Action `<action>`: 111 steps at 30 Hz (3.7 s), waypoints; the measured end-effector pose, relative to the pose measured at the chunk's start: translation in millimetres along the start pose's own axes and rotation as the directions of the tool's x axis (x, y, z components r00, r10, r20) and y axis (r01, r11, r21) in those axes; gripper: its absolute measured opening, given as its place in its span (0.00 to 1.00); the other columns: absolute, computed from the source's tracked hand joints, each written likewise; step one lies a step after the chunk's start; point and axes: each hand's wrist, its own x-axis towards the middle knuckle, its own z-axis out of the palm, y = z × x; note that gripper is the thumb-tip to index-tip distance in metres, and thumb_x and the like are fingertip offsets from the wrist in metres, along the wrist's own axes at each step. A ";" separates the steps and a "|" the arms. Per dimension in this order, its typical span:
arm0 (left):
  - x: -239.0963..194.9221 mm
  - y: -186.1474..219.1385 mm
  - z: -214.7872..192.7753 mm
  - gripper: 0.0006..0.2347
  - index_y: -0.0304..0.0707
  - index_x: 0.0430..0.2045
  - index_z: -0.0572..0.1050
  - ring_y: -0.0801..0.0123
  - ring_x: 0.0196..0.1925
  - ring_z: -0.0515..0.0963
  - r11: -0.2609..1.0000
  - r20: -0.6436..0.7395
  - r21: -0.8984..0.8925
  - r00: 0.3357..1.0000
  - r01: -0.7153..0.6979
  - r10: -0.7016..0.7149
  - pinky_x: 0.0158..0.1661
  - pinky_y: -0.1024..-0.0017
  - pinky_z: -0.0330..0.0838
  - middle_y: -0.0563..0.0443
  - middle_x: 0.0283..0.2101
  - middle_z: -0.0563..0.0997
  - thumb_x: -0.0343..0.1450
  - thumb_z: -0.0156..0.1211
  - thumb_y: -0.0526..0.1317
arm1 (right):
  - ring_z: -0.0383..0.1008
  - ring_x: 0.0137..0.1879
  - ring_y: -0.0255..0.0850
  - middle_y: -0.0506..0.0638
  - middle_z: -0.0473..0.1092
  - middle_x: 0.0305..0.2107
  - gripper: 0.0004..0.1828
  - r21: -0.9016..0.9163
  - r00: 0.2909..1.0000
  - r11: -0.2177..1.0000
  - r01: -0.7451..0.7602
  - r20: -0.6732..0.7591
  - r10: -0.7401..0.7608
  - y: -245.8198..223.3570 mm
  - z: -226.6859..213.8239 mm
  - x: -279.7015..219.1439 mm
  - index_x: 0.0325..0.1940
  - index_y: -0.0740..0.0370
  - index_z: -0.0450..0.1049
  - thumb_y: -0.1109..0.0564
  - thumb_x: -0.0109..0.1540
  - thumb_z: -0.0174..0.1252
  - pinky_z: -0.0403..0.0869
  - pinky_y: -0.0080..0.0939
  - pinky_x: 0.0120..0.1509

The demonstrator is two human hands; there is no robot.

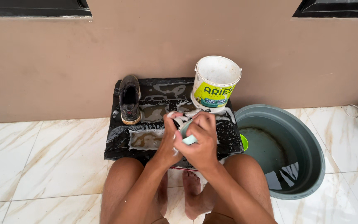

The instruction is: The person scrubs a black and white sneaker with a brush and soapy water. They repeatedly dip the brush into a bucket of water and continue scrubbing different parts of the shoe, including the sole and upper.

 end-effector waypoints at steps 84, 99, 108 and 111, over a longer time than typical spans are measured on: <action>-10.5 -27.9 19.2 0.35 0.44 0.73 0.57 0.53 0.62 0.74 0.902 -0.098 -0.406 0.974 0.146 -0.202 0.62 0.50 0.77 0.39 0.60 0.69 0.73 0.73 0.24 | 0.78 0.40 0.56 0.52 0.67 0.24 0.21 -0.038 0.990 0.996 -0.076 -0.126 0.070 93.6 -25.4 23.6 0.23 0.61 0.62 0.66 0.68 0.61 0.79 0.56 0.53; 12.3 -34.5 22.5 0.10 0.50 0.60 0.68 0.64 0.48 0.71 0.880 -0.504 -0.384 0.735 0.279 -0.453 0.52 0.56 0.71 0.51 0.46 0.73 0.93 0.51 0.53 | 0.77 0.47 0.55 0.45 0.65 0.21 0.18 -0.040 0.986 0.998 -0.042 -0.163 0.035 89.7 25.6 -4.3 0.24 0.54 0.70 0.71 0.65 0.60 0.75 0.64 0.68; 22.2 -67.2 17.0 0.11 0.51 0.55 0.73 0.54 0.53 0.78 0.882 -0.584 -0.372 0.666 0.289 -0.464 0.61 0.51 0.73 0.45 0.50 0.77 0.87 0.56 0.53 | 0.80 0.51 0.56 0.47 0.66 0.22 0.21 0.079 0.992 0.997 0.005 -0.128 0.005 30.3 45.4 -43.8 0.19 0.54 0.67 0.69 0.60 0.68 0.76 0.59 0.66; 22.4 -82.9 30.9 0.09 0.51 0.57 0.72 0.54 0.55 0.77 0.890 -0.567 -0.384 0.697 0.248 -0.439 0.59 0.51 0.72 0.46 0.52 0.78 0.88 0.50 0.49 | 0.76 0.50 0.55 0.45 0.65 0.21 0.18 0.084 0.991 0.995 -0.046 -0.125 0.056 59.1 33.2 -20.4 0.23 0.54 0.73 0.71 0.63 0.60 0.74 0.65 0.73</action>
